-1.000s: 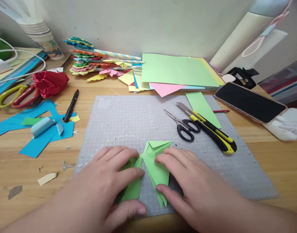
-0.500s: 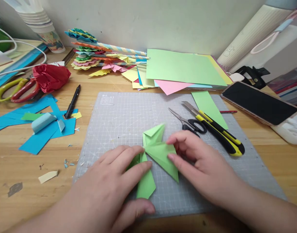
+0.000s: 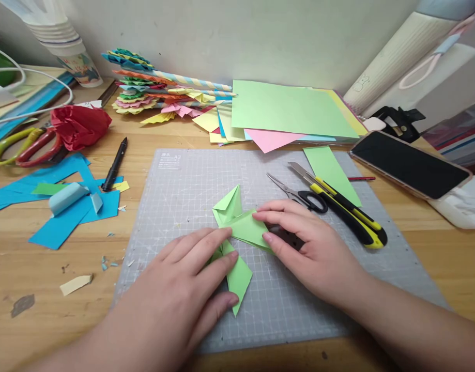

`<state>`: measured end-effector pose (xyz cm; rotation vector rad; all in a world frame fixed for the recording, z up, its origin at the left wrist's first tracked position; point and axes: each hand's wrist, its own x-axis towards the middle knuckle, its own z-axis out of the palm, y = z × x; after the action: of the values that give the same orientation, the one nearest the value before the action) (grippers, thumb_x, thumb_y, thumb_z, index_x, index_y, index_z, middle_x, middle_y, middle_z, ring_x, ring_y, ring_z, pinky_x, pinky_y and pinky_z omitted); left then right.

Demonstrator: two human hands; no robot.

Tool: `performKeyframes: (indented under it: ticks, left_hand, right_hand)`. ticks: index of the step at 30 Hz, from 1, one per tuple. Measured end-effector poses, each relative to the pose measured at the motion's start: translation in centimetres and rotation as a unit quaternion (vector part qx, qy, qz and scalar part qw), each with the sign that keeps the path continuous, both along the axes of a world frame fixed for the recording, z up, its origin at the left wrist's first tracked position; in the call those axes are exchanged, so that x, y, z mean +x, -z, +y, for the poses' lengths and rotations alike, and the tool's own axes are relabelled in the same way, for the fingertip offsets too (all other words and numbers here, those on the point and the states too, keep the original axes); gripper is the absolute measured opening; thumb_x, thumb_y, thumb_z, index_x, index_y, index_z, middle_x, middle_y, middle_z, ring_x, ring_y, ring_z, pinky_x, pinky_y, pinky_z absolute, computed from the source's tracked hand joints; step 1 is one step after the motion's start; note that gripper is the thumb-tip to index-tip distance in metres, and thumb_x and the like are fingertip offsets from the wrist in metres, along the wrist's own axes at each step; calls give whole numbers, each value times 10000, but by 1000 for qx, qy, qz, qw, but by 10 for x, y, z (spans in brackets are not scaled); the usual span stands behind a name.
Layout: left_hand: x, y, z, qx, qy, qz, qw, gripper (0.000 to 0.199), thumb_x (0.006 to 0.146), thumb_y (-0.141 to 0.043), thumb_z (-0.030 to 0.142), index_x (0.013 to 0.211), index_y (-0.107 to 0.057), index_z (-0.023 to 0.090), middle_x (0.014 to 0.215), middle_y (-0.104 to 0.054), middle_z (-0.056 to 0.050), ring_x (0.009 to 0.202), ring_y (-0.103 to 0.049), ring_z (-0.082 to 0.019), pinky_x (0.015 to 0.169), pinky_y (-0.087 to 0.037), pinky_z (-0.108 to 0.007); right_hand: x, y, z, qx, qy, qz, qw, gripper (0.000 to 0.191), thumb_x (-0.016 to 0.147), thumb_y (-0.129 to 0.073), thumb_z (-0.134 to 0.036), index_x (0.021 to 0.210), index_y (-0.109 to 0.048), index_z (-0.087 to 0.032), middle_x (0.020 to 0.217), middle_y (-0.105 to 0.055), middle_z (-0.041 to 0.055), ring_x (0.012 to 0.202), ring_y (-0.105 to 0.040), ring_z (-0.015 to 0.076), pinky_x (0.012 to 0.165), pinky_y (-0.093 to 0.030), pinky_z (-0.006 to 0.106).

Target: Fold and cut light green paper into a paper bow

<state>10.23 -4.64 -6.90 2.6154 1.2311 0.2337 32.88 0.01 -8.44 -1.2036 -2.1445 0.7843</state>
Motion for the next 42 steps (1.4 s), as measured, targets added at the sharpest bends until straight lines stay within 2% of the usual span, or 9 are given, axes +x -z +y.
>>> performKeyframes:
  ticks: [5, 11, 16, 21, 26, 31, 42]
  left_hand:
    - [0, 1, 3, -15, -7, -5, 1000, 294, 926, -510, 305, 1177, -637, 223, 1363, -562, -83, 1156, -570, -298, 905, -521, -536]
    - [-1, 2, 2, -14, -9, -5, 1000, 313, 922, -516, 300, 1210, -622, 233, 1385, -546, -63, 1184, -557, -285, 946, -503, -508]
    - [-2, 2, 1, -8, -4, -10, 1000, 308, 924, -506, 286, 1196, -635, 220, 1355, -572, -77, 1169, -568, -286, 945, -502, -501]
    - [0, 0, 1, -5, -11, -23, 1000, 288, 929, -507, 296, 1168, -645, 217, 1308, -607, -66, 1130, -589, -272, 910, -522, -472]
    - [2, -2, 3, 13, 3, -22, 1000, 267, 944, -495, 316, 1134, -655, 219, 1263, -647, 5, 1155, -580, -239, 944, -501, -426]
    - [2, -1, 3, 22, 0, -16, 1000, 273, 939, -503, 332, 1129, -662, 218, 1269, -646, 3, 1141, -595, -250, 931, -501, -443]
    - [2, 0, 2, 23, 1, -21, 1000, 280, 939, -500, 322, 1150, -655, 223, 1301, -624, 9, 1156, -591, -244, 936, -494, -445]
  right_hand:
    - [-1, -4, -2, -18, 2, -14, 1000, 229, 882, -496, -127, 1028, -650, -213, 1066, -620, 70, 984, -612, 194, 829, -531, 359]
    - [-1, -6, -4, -87, 44, 13, 995, 224, 851, -513, -145, 1043, -607, -214, 1066, -578, 76, 767, -601, 152, 611, -533, 296]
    - [1, -5, -4, -167, 62, 23, 984, 167, 859, -524, -187, 1005, -589, -237, 823, -617, 10, 664, -596, 142, 576, -513, 277]
    - [2, -8, -5, -183, 34, -38, 982, 96, 862, -528, -183, 881, -596, -246, 663, -594, -39, 561, -552, 121, 498, -452, 246]
    - [1, -7, -5, -186, 36, -71, 979, 87, 855, -529, -173, 872, -574, -246, 698, -628, -39, 592, -586, 129, 532, -455, 265]
    - [0, -7, -3, -169, 31, -106, 979, 87, 852, -523, -171, 871, -555, -249, 699, -629, -42, 578, -582, 135, 528, -429, 278]
    - [0, -7, -2, -215, 37, -64, 974, 64, 848, -540, -195, 870, -545, -255, 724, -638, -36, 612, -590, 144, 547, -450, 289]
